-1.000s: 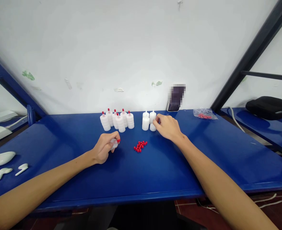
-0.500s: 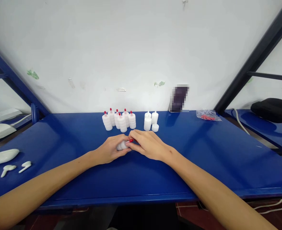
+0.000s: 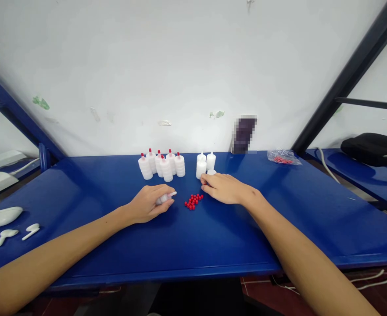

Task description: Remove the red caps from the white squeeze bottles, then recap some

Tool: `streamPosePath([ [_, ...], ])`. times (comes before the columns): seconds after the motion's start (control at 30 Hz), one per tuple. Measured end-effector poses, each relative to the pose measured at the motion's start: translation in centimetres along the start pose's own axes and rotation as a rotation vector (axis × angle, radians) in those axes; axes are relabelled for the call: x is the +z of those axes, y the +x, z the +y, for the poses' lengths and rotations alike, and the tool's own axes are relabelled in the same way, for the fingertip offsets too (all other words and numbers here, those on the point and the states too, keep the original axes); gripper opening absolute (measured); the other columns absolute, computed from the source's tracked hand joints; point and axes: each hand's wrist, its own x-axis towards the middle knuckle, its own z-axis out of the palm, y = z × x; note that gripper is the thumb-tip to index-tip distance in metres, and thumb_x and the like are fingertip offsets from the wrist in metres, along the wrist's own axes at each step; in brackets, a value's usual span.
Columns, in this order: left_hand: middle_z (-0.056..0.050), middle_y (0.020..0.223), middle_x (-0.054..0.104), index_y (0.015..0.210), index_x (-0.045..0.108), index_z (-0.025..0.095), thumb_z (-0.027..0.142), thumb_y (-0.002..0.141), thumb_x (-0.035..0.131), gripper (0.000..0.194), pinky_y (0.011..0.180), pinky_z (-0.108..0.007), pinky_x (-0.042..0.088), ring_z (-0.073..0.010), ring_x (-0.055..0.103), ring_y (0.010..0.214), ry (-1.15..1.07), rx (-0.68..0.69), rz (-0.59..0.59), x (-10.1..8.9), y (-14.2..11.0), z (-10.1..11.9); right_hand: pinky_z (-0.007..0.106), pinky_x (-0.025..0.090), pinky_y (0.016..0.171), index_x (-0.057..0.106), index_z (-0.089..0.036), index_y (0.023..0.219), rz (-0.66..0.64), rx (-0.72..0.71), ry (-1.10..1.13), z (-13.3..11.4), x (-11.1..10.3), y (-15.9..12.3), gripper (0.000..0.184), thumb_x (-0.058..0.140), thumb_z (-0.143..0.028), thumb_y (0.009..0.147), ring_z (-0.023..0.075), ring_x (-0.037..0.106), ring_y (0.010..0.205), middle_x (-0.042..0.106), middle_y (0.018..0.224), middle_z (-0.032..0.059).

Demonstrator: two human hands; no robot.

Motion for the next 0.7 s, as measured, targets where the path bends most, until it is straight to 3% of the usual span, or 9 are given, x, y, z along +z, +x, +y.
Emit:
streamPosePath([
  [0.23, -0.003, 0.092, 0.070, 0.108, 0.059, 0.018, 0.037, 0.098, 0.047, 0.025, 0.069, -0.024, 0.046, -0.0150, 0.066, 0.079, -0.027, -0.060, -0.085, 0.01, 0.15, -0.11, 0.026, 0.039, 0.061, 0.065, -0.020, 0.094, -0.129, -0.049, 0.170, 0.78, -0.18, 0.23, 0.017, 0.057, -0.034, 0.089, 0.0151, 0.058, 0.067, 0.067, 0.079, 0.0022],
  [0.4, -0.003, 0.094, 0.070, 0.108, 0.059, 0.018, 0.039, 0.099, 0.047, 0.026, 0.071, -0.025, 0.046, -0.0154, 0.066, 0.081, -0.042, -0.089, -0.110, 0.09, 0.21, -0.20, 0.025, 0.040, 0.058, 0.068, -0.019, 0.095, -0.127, -0.086, 0.226, 1.07, 0.03, 0.29, 0.018, 0.060, -0.027, 0.082, 0.0135, 0.057, 0.063, 0.067, 0.078, 0.0017],
  [0.6, -0.004, 0.098, 0.069, 0.112, 0.058, 0.018, 0.040, 0.100, 0.045, 0.029, 0.075, -0.026, 0.046, -0.0163, 0.064, 0.084, -0.084, -0.082, -0.141, 0.00, 0.15, -0.30, 0.024, 0.039, 0.056, 0.067, -0.018, 0.083, -0.130, -0.108, 0.276, 0.44, 0.01, 0.24, 0.011, 0.057, -0.020, 0.081, 0.0119, 0.053, 0.059, 0.064, 0.070, 0.0001],
  [0.7, -0.005, 0.102, 0.068, 0.118, 0.057, 0.018, 0.042, 0.100, 0.045, 0.032, 0.078, -0.027, 0.046, -0.0175, 0.064, 0.089, -0.111, -0.074, -0.165, -0.07, 0.22, -0.34, 0.024, 0.037, 0.056, 0.067, -0.018, 0.081, -0.066, -0.113, 0.264, 0.30, -0.18, 0.13, 0.010, 0.057, -0.022, 0.083, 0.0110, 0.051, 0.057, 0.061, 0.066, -0.0013],
])
